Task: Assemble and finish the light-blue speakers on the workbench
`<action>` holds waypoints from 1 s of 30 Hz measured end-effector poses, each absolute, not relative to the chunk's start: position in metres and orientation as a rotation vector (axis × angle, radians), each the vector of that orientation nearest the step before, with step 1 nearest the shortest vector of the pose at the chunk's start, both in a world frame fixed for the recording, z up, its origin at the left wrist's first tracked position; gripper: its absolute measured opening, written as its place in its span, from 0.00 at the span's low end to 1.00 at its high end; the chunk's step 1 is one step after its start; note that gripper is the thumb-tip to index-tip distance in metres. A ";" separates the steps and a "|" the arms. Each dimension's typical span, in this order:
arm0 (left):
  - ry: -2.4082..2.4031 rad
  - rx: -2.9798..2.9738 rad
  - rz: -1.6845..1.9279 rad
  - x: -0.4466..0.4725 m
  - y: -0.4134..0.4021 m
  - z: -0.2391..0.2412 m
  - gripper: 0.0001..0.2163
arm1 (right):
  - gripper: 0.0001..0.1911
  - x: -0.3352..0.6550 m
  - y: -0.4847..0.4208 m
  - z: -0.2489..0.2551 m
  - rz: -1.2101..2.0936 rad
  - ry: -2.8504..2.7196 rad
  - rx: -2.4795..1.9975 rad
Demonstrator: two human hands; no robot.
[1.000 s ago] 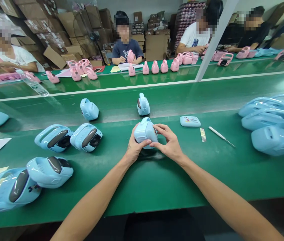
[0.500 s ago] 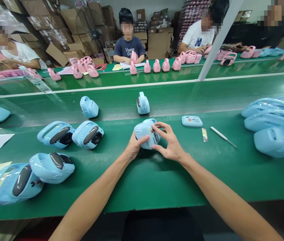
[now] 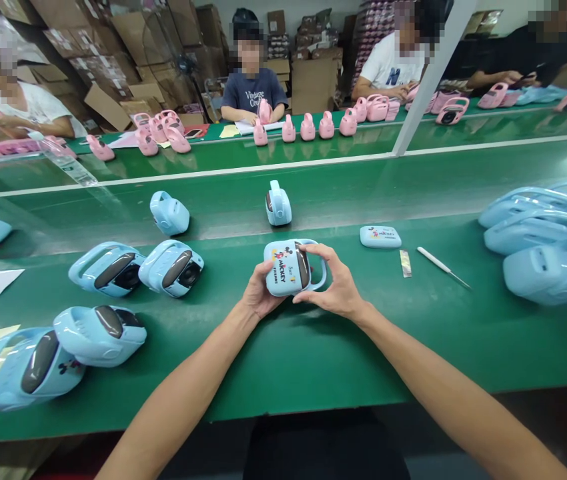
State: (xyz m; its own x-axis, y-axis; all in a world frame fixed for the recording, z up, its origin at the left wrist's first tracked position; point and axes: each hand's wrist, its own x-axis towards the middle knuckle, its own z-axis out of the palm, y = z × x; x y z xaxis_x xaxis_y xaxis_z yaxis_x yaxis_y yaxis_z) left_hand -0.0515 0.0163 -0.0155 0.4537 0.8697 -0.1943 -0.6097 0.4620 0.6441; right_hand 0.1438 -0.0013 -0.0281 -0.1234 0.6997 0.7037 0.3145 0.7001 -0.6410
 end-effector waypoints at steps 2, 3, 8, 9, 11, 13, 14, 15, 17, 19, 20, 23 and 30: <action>0.504 0.566 0.954 -0.052 0.017 -0.011 0.32 | 0.45 0.145 -0.002 -0.026 0.398 -1.745 -0.789; 0.489 0.582 0.947 -0.053 0.017 -0.009 0.33 | 0.45 0.146 -0.002 -0.024 0.392 -1.758 -0.778; 0.568 0.661 0.967 -0.053 0.018 -0.009 0.31 | 0.46 0.150 -0.002 -0.022 0.323 -1.835 -0.791; 0.615 0.690 0.985 -0.052 0.018 -0.010 0.30 | 0.48 0.151 -0.001 -0.022 0.305 -1.874 -0.804; 0.714 0.763 1.024 -0.050 0.017 -0.012 0.32 | 0.51 0.152 0.001 -0.024 0.278 -1.980 -0.799; 0.792 0.839 1.054 -0.048 0.016 -0.012 0.35 | 0.53 0.154 0.003 -0.026 0.272 -2.065 -0.754; 0.815 0.867 1.062 -0.047 0.015 -0.012 0.36 | 0.53 0.155 0.004 -0.027 0.274 -2.086 -0.728; 0.822 0.886 1.063 -0.046 0.015 -0.011 0.37 | 0.53 0.156 0.005 -0.027 0.274 -2.092 -0.704; 0.793 0.900 1.043 -0.048 0.015 -0.009 0.40 | 0.53 0.157 0.005 -0.027 0.279 -2.078 -0.672; 0.755 0.894 1.011 -0.050 0.015 -0.007 0.43 | 0.54 0.158 0.003 -0.026 0.287 -2.073 -0.670; 0.751 0.886 1.003 -0.050 0.015 -0.006 0.44 | 0.55 0.157 0.002 -0.027 0.290 -2.077 -0.678; 0.787 0.854 1.015 -0.050 0.013 -0.005 0.43 | 0.59 0.156 0.000 -0.029 0.290 -2.096 -0.678; 0.841 0.858 1.059 -0.044 0.008 0.002 0.40 | 0.59 0.158 0.000 -0.029 0.302 -2.088 -0.705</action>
